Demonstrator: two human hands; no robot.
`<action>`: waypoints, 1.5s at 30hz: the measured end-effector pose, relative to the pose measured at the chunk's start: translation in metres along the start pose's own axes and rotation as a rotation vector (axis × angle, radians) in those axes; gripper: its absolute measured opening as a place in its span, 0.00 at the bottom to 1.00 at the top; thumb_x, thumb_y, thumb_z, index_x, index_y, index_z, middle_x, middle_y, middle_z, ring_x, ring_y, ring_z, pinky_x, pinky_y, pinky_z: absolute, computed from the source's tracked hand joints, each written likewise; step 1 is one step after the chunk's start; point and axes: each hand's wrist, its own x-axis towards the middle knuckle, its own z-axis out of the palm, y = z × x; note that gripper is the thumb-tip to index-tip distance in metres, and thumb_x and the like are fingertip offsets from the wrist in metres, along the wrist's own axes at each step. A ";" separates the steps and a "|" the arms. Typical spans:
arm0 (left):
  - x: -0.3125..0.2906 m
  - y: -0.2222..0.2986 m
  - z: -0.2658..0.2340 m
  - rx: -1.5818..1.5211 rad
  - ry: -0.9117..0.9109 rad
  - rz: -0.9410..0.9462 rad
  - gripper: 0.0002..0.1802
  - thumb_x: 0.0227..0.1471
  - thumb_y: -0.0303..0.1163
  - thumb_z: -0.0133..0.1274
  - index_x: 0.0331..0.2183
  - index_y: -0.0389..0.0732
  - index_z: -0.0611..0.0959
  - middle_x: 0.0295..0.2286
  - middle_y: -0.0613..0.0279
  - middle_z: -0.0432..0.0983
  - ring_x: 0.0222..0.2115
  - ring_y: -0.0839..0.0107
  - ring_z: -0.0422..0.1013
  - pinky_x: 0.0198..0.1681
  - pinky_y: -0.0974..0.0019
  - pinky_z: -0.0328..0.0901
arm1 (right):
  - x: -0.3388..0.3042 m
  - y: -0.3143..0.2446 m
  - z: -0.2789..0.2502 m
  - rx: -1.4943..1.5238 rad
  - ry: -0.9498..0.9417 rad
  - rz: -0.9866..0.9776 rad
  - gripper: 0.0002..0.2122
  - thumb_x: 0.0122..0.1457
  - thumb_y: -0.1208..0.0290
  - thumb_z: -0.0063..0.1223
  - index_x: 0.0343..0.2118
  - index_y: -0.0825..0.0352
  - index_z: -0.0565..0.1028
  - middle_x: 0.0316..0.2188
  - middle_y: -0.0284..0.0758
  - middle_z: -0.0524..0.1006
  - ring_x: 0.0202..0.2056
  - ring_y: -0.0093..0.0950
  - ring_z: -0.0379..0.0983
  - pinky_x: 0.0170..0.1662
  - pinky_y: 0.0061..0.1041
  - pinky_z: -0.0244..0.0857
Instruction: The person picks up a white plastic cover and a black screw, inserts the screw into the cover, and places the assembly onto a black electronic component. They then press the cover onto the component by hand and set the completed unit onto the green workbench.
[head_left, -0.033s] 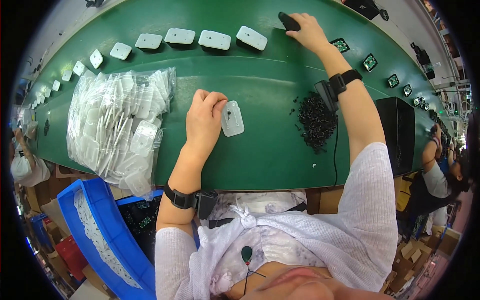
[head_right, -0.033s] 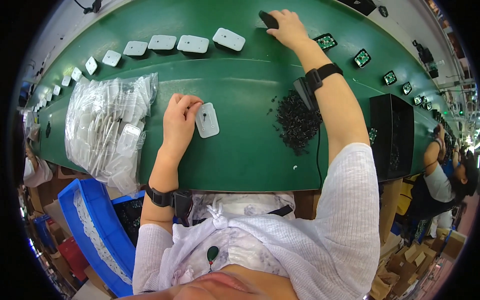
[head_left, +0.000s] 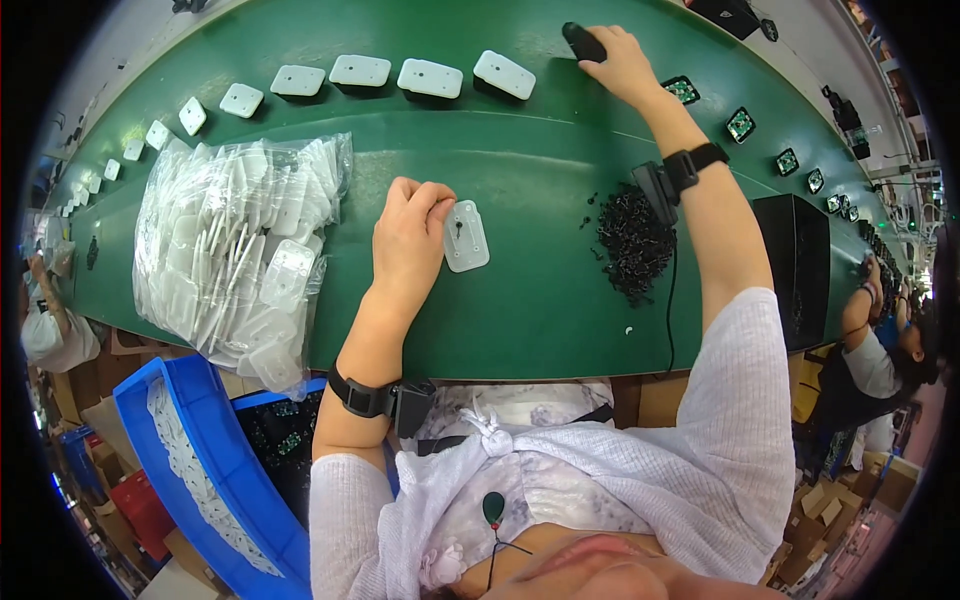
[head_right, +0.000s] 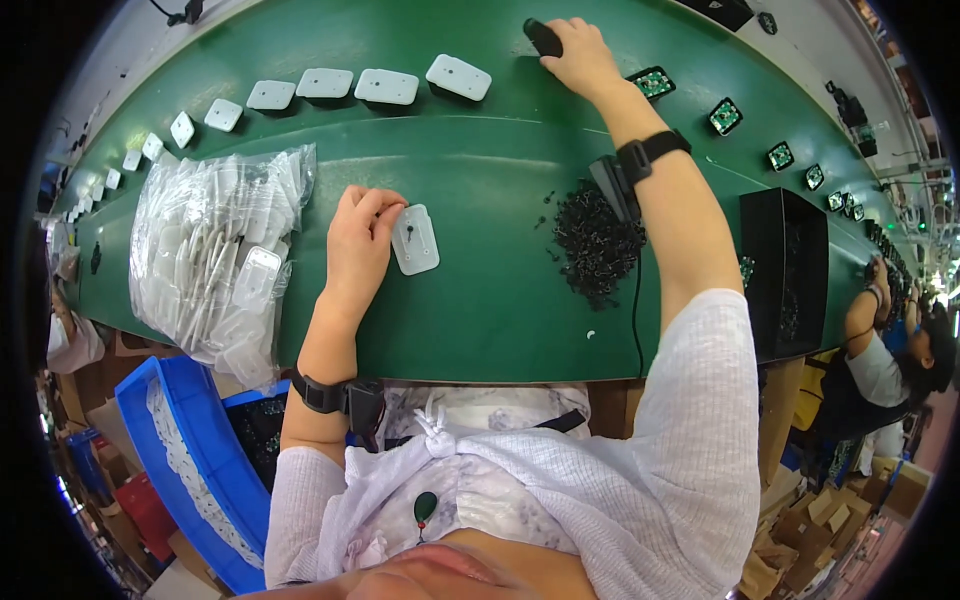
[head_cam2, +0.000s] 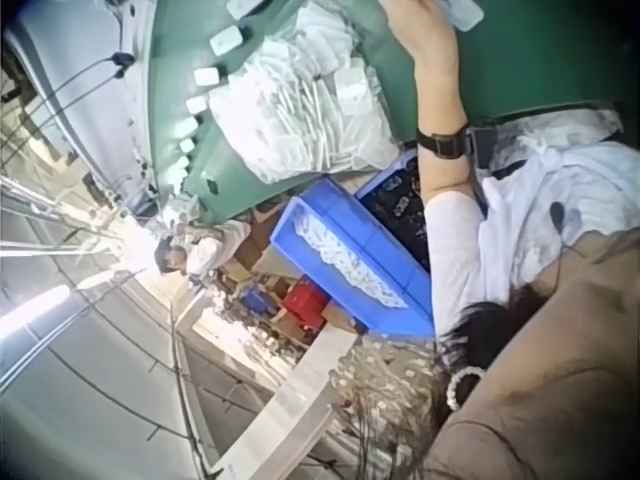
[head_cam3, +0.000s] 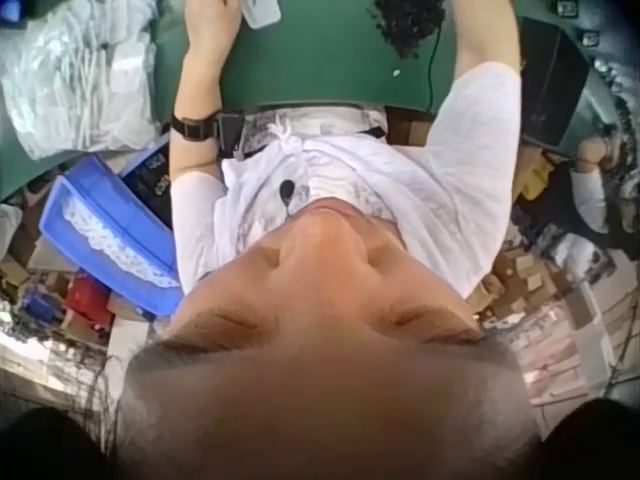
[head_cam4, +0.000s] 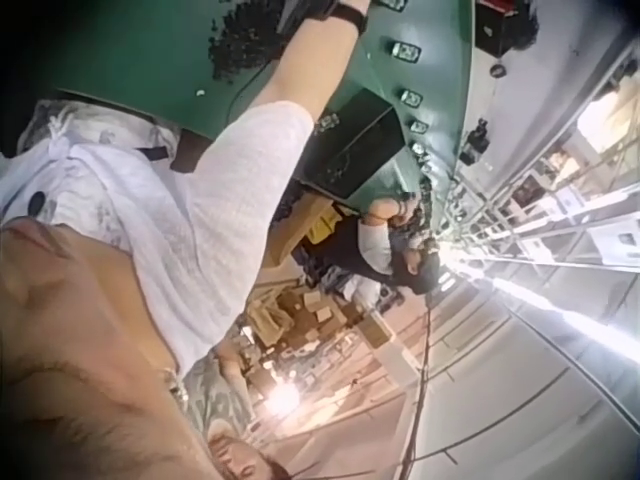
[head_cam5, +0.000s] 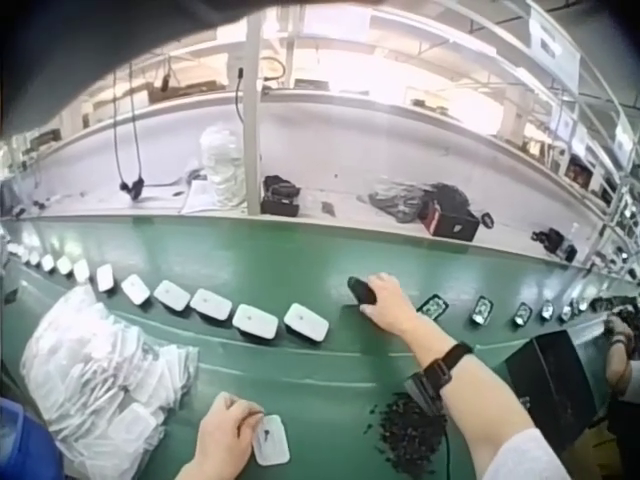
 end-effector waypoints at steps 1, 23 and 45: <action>0.000 -0.001 0.000 0.022 -0.003 0.026 0.03 0.50 0.28 0.55 0.30 0.40 0.79 0.29 0.57 0.69 0.26 0.58 0.71 0.29 0.60 0.66 | -0.002 0.001 0.001 0.099 0.148 -0.085 0.23 0.50 0.68 0.57 0.50 0.62 0.68 0.44 0.42 0.73 0.46 0.41 0.68 0.50 0.35 0.64; -0.043 0.005 -0.015 0.053 -0.074 0.339 0.33 0.42 0.18 0.56 0.53 0.38 0.68 0.44 0.54 0.71 0.47 0.56 0.67 0.48 0.58 0.62 | -0.142 -0.139 -0.061 0.462 -0.151 -0.357 0.18 0.48 0.78 0.59 0.45 0.68 0.73 0.42 0.41 0.75 0.45 0.39 0.70 0.49 0.33 0.65; -0.056 0.012 -0.013 0.353 -0.117 0.437 0.31 0.41 0.26 0.58 0.51 0.37 0.73 0.52 0.53 0.68 0.48 0.61 0.69 0.51 0.60 0.63 | -0.163 -0.159 -0.040 0.387 -0.161 -0.455 0.20 0.45 0.80 0.59 0.45 0.65 0.75 0.42 0.36 0.75 0.41 0.36 0.72 0.43 0.29 0.70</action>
